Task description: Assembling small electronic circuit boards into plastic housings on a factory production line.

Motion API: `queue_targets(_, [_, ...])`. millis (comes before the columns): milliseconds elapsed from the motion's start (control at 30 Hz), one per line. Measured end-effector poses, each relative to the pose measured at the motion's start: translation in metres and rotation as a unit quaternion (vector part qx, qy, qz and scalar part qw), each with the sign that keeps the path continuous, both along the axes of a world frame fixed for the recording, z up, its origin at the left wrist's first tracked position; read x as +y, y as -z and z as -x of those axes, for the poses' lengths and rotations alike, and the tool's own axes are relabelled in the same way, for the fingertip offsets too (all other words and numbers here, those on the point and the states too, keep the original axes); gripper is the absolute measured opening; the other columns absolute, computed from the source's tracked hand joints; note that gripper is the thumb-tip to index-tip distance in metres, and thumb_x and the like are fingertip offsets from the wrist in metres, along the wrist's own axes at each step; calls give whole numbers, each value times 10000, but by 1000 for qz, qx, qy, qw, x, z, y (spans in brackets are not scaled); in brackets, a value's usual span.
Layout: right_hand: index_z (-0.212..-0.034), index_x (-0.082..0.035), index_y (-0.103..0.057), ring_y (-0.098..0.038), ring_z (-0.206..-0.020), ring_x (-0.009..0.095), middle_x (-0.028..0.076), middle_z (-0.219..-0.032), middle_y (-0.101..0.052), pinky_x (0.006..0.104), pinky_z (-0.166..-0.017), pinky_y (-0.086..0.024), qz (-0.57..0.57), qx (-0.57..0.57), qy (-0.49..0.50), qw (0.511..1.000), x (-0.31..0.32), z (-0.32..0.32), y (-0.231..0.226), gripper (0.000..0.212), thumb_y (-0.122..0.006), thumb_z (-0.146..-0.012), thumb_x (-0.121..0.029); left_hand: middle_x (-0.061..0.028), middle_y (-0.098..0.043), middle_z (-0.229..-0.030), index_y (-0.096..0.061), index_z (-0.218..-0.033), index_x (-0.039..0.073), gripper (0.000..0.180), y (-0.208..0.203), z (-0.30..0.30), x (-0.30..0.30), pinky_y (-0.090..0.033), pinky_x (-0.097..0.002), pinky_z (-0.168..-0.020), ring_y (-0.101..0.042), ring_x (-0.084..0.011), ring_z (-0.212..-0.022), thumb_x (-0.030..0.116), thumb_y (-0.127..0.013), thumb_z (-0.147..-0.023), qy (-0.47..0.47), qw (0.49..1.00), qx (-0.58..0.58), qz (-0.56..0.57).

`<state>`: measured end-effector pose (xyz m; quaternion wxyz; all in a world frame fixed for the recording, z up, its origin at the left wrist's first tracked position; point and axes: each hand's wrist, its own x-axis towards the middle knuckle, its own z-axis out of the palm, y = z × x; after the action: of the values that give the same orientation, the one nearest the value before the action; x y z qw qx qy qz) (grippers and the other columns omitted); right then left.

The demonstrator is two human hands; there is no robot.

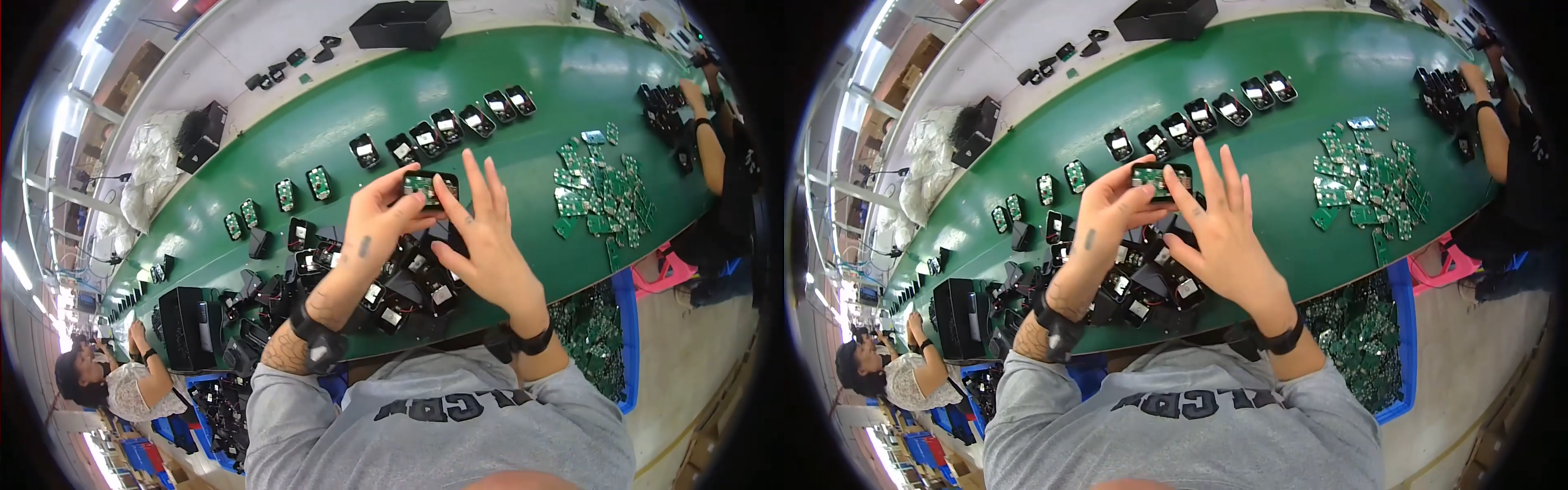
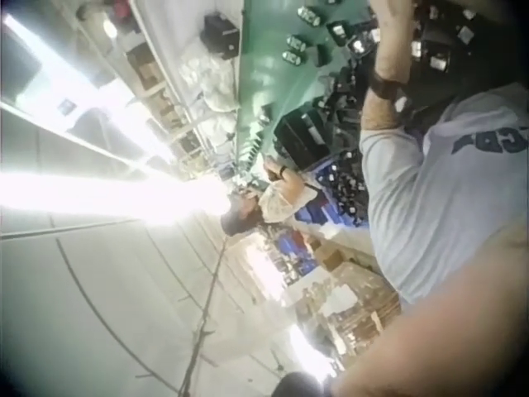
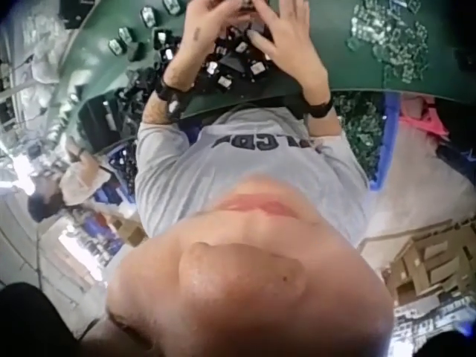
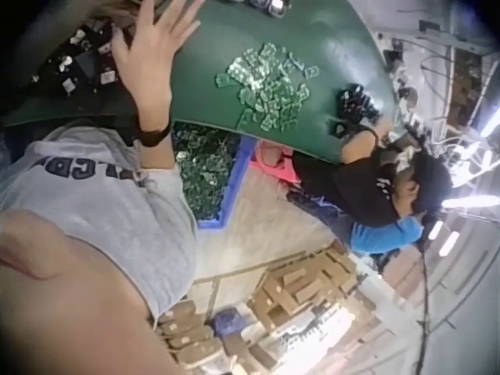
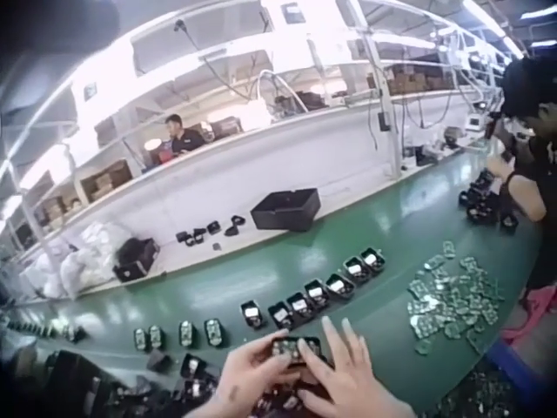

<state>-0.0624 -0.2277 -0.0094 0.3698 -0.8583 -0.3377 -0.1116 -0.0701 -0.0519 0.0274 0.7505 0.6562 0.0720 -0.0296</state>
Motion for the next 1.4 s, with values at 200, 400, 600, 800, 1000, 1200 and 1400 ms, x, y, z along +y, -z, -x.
queue_targets(200, [-1223, -56, -617, -409, -1305, 337, 143, -1388, -477, 443, -1069, -317, -180, -42, 62, 981, -38, -15, 2, 425, -610, -800, -107, -165, -618, -1153, -418, -1367, -44, 473, -19, -3, 8, -580, -265, -737, -691, -266, -909, 40, -529, -915, 62, 998, 4, 16])
queue_targets(400, [-1037, -45, -716, -476, -1244, 332, 126, -1247, -593, 428, -1026, -365, -204, -115, 105, 966, -3, 3, -3, 277, -626, -776, -21, -165, -583, -1193, -402, -1379, -42, 494, -12, 4, -7, -588, -289, -783, -669, -219, -952, -22, -541, -905, 68, 997, -42, 6])
queue_targets(600, [-986, -49, -728, -449, -1274, 329, 113, -1262, -585, 429, -1039, -361, -267, -57, 146, 951, 11, 6, 10, 237, -664, -763, -1, -134, -542, -1261, -414, -1382, -19, 505, -8, 7, -18, -584, -279, -802, -645, -157, -968, -52, -545, -895, 49, 994, -93, -6])
queue_targets(800, [-927, -35, -723, -414, -1312, 308, 110, -1248, -592, 446, -1070, -353, -309, 14, 129, 942, 12, 10, 3, 176, -690, -758, 2, -122, -535, -1270, -433, -1375, -7, 506, -1, 9, -20, -575, -264, -812, -639, -136, -964, -61, -548, -885, 47, 990, -125, -35])
queue_targets(1000, [-845, -29, -718, -550, -1155, 256, 107, -1139, -637, 367, -946, -447, -297, 125, 67, 944, -10, -8, 0, 141, -733, -708, 5, -146, -535, -1287, -408, -1383, -24, 490, 3, 11, -15, -567, -304, -868, -613, -212, -1081, -52, -529, -909, 82, 984, -126, -94])
queue_targets(1200, [-849, -39, -590, -638, -834, 186, 40, -761, -641, 313, -821, -476, -103, 61, 59, 991, -29, -22, -22, 349, -813, -591, -113, -120, -666, -1018, -454, -1330, -65, 473, -1, 9, -3, -577, -257, -718, -703, -171, -794, 15, -558, -875, 191, 976, -25, -103])
queue_targets(1400, [-701, -71, -577, -570, -696, 259, 40, -654, -565, 370, -724, -461, 69, -21, -190, 979, -17, -19, -22, 362, -791, -613, -349, -146, -659, -978, -512, -1252, -84, 398, -17, -14, 20, -597, -257, -680, -710, -203, -772, 11, -521, -865, 483, 846, 190, -121])
